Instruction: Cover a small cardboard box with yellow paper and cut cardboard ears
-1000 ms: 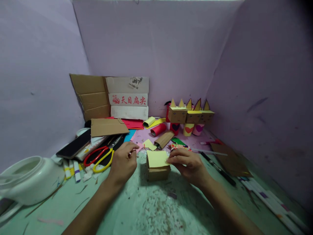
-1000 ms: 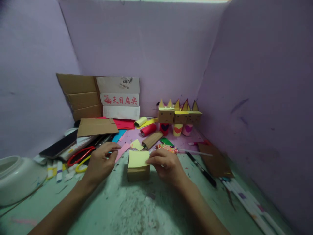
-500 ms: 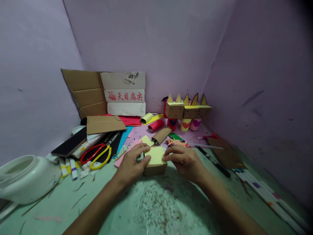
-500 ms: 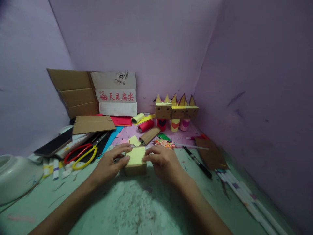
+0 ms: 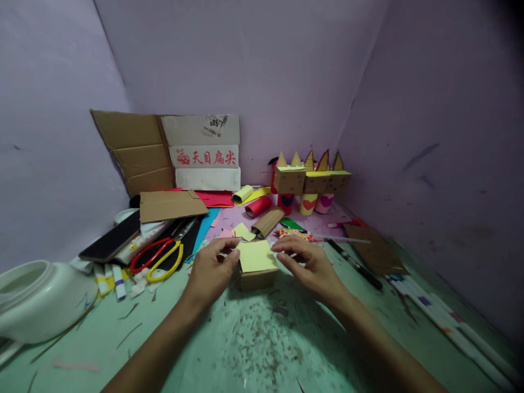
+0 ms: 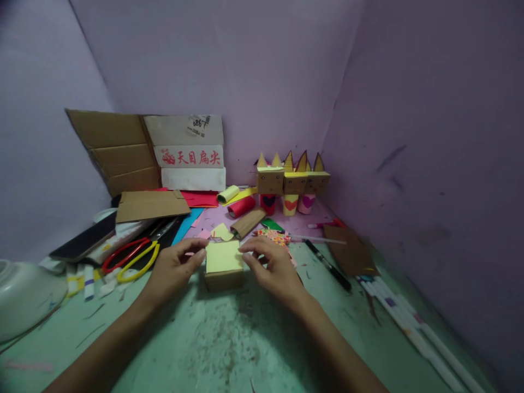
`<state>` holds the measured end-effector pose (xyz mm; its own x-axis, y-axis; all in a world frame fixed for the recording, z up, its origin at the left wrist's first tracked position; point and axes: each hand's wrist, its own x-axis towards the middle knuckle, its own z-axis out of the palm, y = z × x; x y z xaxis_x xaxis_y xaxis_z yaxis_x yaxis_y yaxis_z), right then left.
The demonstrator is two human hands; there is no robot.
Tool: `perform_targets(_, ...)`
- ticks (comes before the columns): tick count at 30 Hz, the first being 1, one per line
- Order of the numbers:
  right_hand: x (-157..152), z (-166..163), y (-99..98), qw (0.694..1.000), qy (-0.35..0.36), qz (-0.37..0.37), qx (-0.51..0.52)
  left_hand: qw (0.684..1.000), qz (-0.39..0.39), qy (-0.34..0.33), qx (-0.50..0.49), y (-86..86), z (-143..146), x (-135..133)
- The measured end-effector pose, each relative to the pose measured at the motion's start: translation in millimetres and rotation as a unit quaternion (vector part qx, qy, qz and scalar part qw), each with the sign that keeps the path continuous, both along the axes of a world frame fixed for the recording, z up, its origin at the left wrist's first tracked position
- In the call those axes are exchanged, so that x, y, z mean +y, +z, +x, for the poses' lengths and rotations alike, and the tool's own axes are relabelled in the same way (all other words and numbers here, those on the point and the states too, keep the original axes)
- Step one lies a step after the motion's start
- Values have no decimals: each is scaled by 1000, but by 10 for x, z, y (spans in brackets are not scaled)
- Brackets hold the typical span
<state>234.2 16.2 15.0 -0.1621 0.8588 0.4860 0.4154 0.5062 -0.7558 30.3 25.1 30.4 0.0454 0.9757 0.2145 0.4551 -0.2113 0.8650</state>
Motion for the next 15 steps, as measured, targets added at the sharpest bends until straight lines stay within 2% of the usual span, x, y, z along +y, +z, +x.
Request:
perform_targets(5, 18, -10, -26, 999, -30, -32, 30, 997, -36, 41, -54, 2, 66, 22)
perform_targets(11, 11, -88, -40, 980, -55, -170, 85, 997, -48, 19, -66, 16, 53, 30)
perform_targets(15, -39, -173, -16, 971, -43, -218, 93, 994, -77, 28, -75, 12, 53, -26)
